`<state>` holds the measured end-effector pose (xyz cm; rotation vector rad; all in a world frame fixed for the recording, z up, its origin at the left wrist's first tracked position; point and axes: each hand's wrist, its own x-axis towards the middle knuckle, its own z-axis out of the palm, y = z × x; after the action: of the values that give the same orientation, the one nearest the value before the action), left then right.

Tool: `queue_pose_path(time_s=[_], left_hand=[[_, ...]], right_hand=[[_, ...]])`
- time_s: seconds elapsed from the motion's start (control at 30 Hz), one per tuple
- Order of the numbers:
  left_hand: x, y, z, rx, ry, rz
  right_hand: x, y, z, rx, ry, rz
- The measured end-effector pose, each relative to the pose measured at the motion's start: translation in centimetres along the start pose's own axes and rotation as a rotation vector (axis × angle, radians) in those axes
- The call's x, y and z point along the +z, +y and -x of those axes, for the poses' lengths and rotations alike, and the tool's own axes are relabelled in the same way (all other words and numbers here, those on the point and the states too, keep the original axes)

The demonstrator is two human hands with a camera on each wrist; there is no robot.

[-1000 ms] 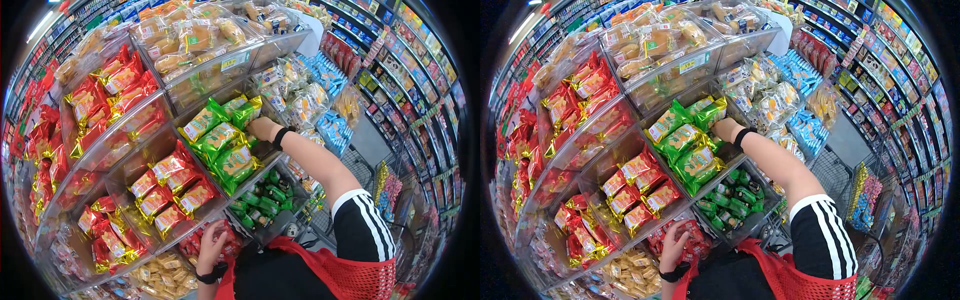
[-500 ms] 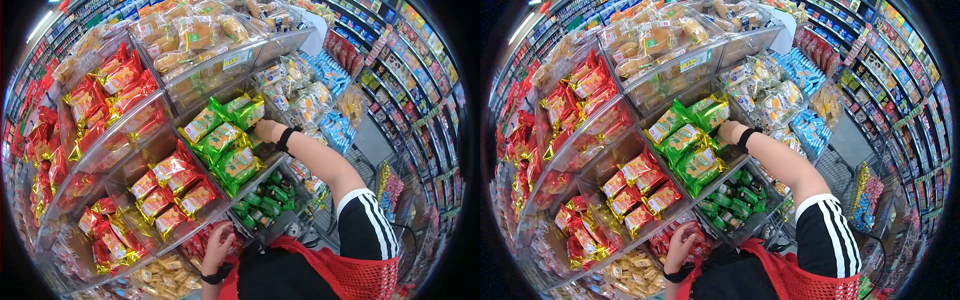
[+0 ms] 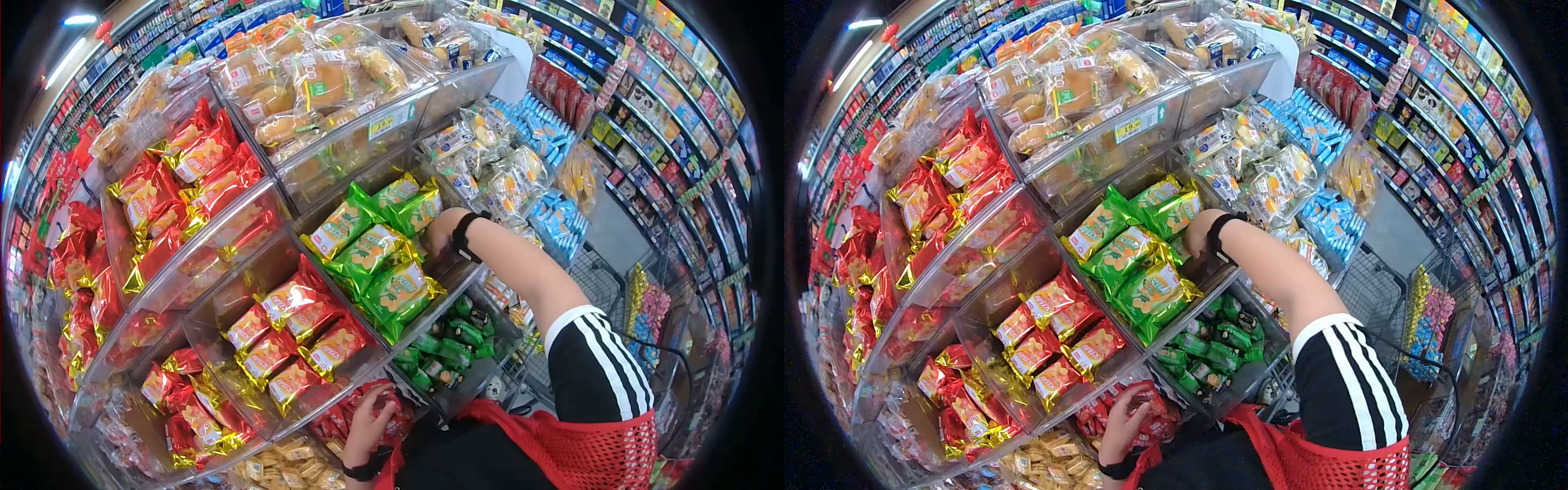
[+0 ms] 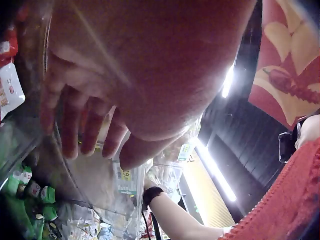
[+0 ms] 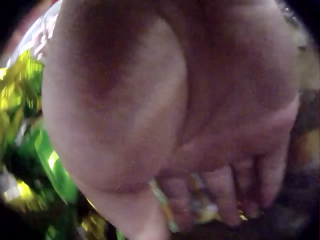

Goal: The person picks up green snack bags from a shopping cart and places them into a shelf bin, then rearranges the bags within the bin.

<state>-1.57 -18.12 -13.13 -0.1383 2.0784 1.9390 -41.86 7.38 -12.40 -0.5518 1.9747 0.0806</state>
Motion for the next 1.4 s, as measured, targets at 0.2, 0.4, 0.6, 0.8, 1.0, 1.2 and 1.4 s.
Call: queue_pose_path(time_s=[0.2, 0.4, 0.6, 0.8, 1.0, 1.2, 1.4], left_hand=[[0.2, -0.3, 0.5, -0.01, 0.013, 0.065], [0.9, -0.6, 0.9, 0.018, -0.052, -0.025], [1.2, 0.7, 1.8, 0.006, -0.081, -0.08], [2.4, 2.3, 2.3, -0.087, -0.09, 0.073], [7.5, 2.4, -0.1, -0.131, -0.305, -0.022], [17.1, 4.1, -3.0, -0.026, -0.682, -0.403], [24.3, 0.9, -2.9, -0.02, -0.877, -0.767]], right_hand=[[-0.4, -0.5, 4.7, -0.241, 0.338, 0.007], [-0.6, -3.6, 8.8, -0.102, 0.881, 0.194], [-0.3, -2.6, 6.9, -0.034, 1.066, 0.21], [11.5, 0.2, 23.4, -0.229, 1.228, -0.36], [33.7, 12.8, 30.4, 0.419, 1.104, -0.859], [57.6, 24.3, 17.4, 0.513, 0.542, -0.796], [59.5, 24.1, 4.0, 0.493, 0.376, -0.952]])
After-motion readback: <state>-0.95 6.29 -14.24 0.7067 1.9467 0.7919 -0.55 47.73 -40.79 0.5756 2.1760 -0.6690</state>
